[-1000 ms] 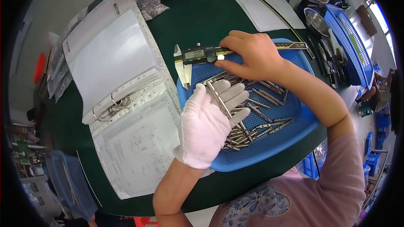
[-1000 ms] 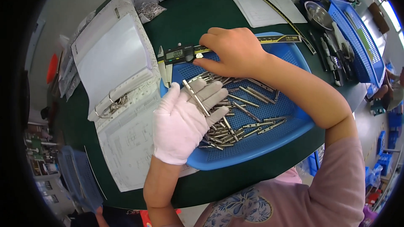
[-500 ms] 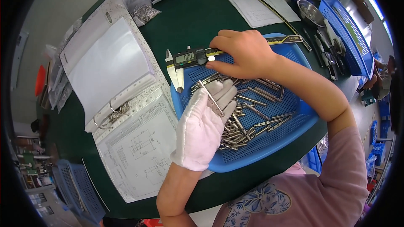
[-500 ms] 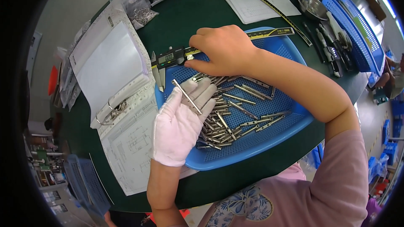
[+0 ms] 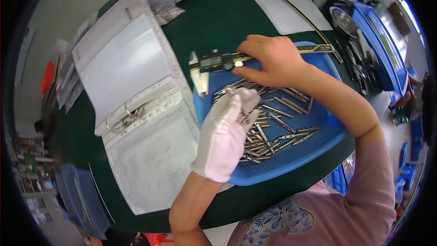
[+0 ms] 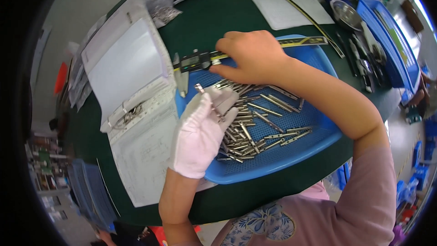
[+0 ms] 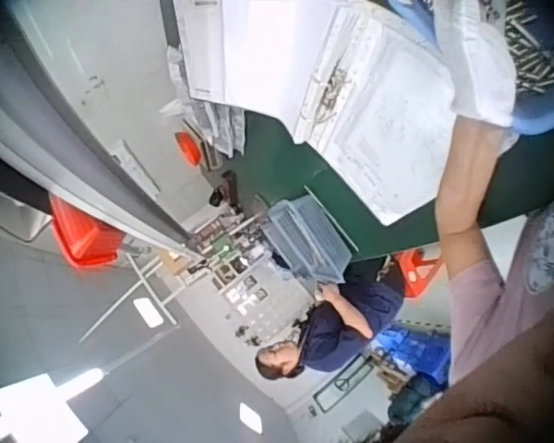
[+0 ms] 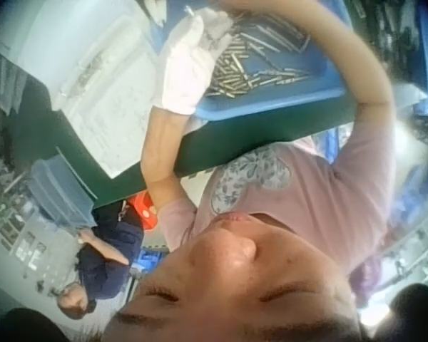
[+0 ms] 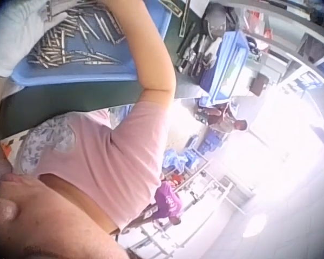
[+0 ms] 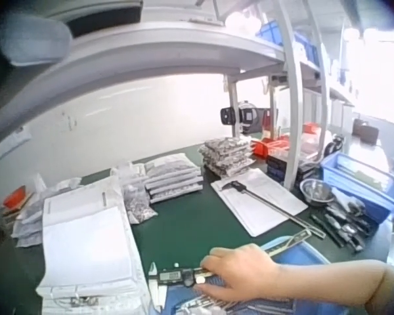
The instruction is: Using a digital caliper to measure the dimensions of small metal components at a workshop workbench.
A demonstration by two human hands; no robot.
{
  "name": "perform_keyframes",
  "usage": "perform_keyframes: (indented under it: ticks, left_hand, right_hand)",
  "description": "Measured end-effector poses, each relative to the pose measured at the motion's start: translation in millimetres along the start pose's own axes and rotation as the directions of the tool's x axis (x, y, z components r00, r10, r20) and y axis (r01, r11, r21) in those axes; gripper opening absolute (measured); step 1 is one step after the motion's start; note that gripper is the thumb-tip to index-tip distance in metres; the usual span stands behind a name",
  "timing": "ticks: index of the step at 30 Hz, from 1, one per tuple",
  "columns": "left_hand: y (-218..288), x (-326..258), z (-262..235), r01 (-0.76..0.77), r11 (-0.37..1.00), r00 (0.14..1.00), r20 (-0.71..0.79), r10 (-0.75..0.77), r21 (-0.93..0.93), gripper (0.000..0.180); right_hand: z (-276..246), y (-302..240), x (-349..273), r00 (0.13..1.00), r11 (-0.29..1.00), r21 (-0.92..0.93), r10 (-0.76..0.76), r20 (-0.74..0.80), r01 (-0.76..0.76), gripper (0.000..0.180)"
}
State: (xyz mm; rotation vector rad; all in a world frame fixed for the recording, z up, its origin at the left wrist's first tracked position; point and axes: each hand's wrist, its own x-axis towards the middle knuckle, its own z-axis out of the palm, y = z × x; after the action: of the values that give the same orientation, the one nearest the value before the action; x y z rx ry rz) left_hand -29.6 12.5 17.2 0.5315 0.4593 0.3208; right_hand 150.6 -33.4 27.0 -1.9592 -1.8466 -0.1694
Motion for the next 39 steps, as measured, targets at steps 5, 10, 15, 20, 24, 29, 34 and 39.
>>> perform_keyframes:
  ticks: [5,10,15,20,24,29,34,39]
  left_hand:
    - [2,-10,14,-0.238,0.824,0.965,0.032,0.258,0.515,0.026]
    - [6,-6,8,-0.205,0.908,0.978,0.045,0.203,0.365,0.02]
    - [4,-6,9,-0.131,0.961,0.989,-0.039,0.144,0.243,0.024]
    - [2,-1,-1,-0.099,0.992,0.995,-0.022,0.101,0.078,0.027]
    - [3,1,2,-0.079,0.994,0.996,0.036,0.082,-0.073,0.026]
    - [1,0,-6,-0.149,0.987,0.984,0.091,0.155,-0.062,0.028]
    - [0,-4,-1,-0.157,0.981,0.982,0.088,0.168,-0.115,0.033]
    - [1,-7,-4,-0.213,0.976,0.972,0.095,0.216,-0.033,0.036]
  right_hand:
    - [-11,-9,2,0.991,0.989,0.066,0.136,-0.015,-0.135,0.029]
    - [-21,0,3,0.956,0.97,0.064,0.241,-0.166,-0.234,0.03]
    - [-51,12,-12,0.918,0.972,0.19,0.198,-0.344,-0.138,0.027]
    - [-83,-12,-39,0.931,0.989,-0.107,-0.133,-0.341,0.102,0.032]
    - [-105,-27,-64,0.805,0.796,-0.393,-0.561,-0.193,0.461,0.043]
    - [-98,-34,-76,0.89,0.885,-0.304,-0.418,-0.182,0.354,0.055]
    - [-84,-21,-71,0.952,0.955,-0.163,-0.27,-0.145,0.246,0.061]
    - [-72,-16,-70,0.956,0.962,-0.119,-0.26,-0.136,0.245,0.048]
